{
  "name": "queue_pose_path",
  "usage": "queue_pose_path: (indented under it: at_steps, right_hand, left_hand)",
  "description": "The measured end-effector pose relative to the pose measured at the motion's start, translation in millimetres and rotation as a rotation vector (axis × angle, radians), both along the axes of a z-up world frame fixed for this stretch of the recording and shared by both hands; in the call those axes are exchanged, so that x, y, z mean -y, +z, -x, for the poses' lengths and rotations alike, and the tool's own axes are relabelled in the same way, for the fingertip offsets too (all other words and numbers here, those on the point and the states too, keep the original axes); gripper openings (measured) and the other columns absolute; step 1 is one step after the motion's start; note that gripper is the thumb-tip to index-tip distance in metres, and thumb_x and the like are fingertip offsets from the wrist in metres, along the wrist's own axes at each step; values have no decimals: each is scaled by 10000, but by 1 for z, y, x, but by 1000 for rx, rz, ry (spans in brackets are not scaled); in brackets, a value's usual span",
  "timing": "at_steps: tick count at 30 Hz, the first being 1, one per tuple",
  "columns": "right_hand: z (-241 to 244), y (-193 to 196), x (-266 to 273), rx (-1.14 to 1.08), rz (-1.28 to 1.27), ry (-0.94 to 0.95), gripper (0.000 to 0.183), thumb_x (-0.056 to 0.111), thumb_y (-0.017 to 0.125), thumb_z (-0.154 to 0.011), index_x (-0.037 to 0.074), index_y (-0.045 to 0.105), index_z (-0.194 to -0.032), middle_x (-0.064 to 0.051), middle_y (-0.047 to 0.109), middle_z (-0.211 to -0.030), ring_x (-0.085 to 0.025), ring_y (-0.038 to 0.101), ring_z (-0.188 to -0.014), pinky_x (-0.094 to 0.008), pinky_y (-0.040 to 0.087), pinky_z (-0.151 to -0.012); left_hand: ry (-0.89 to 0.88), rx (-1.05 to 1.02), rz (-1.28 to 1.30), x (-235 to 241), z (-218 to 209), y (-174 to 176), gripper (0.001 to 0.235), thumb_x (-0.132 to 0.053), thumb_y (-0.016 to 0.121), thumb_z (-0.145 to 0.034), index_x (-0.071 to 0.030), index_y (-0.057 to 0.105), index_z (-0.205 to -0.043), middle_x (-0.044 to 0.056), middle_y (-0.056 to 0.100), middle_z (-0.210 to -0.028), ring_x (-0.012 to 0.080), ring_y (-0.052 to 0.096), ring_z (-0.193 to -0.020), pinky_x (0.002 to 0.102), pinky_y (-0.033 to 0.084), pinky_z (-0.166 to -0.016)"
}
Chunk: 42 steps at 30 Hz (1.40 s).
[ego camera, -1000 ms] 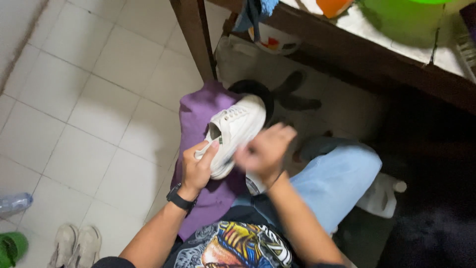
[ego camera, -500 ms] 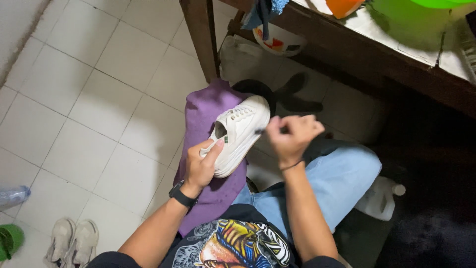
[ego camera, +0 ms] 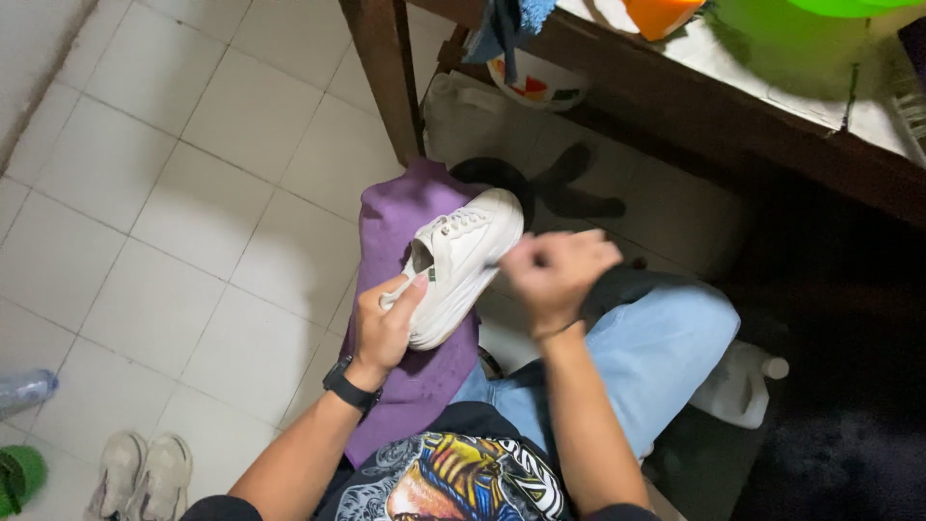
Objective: The person scrubs a white sneaker with a brush and wipes it with a cloth. They repeatedly dip the brush into a green bowl of water and continue scrubbing and wiping the shoe.
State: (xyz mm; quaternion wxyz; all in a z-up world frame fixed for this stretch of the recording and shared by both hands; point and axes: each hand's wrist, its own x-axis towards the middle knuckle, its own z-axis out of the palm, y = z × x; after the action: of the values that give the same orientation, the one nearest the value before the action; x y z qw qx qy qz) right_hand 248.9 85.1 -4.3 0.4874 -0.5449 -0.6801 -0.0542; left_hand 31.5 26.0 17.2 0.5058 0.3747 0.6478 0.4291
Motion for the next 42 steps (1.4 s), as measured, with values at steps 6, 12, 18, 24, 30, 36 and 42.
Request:
queue_pose_path:
  at_steps: [6,12,18,24,30,36,42]
  right_hand:
    - [31,-12,29,148,-9,-4,351,303,826,-657,202,513,-536,-163,574,-721,-410,525,-796,-565,342,-949]
    - [9,-17,26,173,83,-90,314,338,844,-656,227,569,-553,-64,597,-717,-316,523,-805,-493,335,-934]
    - [-20,-22,-9,106,-6,34,313,251,826,-672,247,543,-537,10,535,-586,-283,499,-688,-457,356,-863]
    - [13,4,-4,83,-147,147,259,202,787,-632,214,552,-527,-16,519,-546,-314,477,-633,-497,343,-849]
    - [20,23,14,-9,-68,203,261,210,770,-753,233,577,-578,40,476,-554,-247,474,-615,-414,324,-752]
    - [0,4,-6,94,-95,4,231,117,772,-710,148,576,-592,-92,539,-608,-359,517,-630,-458,379,-744]
    - [-5,-16,-3,-57,-56,71,273,188,781,-717,238,548,-585,57,501,-563,-229,483,-652,-413,322,-857]
  left_hand:
    - [17,-10,0,-4,-3,-8,387,-294,739,-931,-180,611,-583,-64,488,-535,78,427,-557,243,336,-535]
    - [39,29,13,-1,-1,-4,404,-269,758,-920,-180,582,-567,-79,492,-539,64,427,-563,221,328,-531]
    - [54,30,47,-1,1,-4,355,-268,768,-911,-169,640,-594,-70,517,-549,67,443,-573,221,345,-534]
    - [77,13,56,-15,-2,19,320,-279,799,-880,-165,664,-614,-65,542,-556,74,463,-568,236,373,-536]
    - [70,14,12,-9,-8,26,365,-294,783,-903,-186,620,-595,-86,505,-558,51,434,-577,212,352,-534]
    - [87,16,38,-3,1,-9,316,-277,780,-903,-176,661,-628,-80,536,-582,54,450,-596,212,369,-551]
    - [70,-7,34,-5,0,-3,338,-273,778,-900,-164,654,-605,-73,521,-553,65,438,-571,224,356,-540]
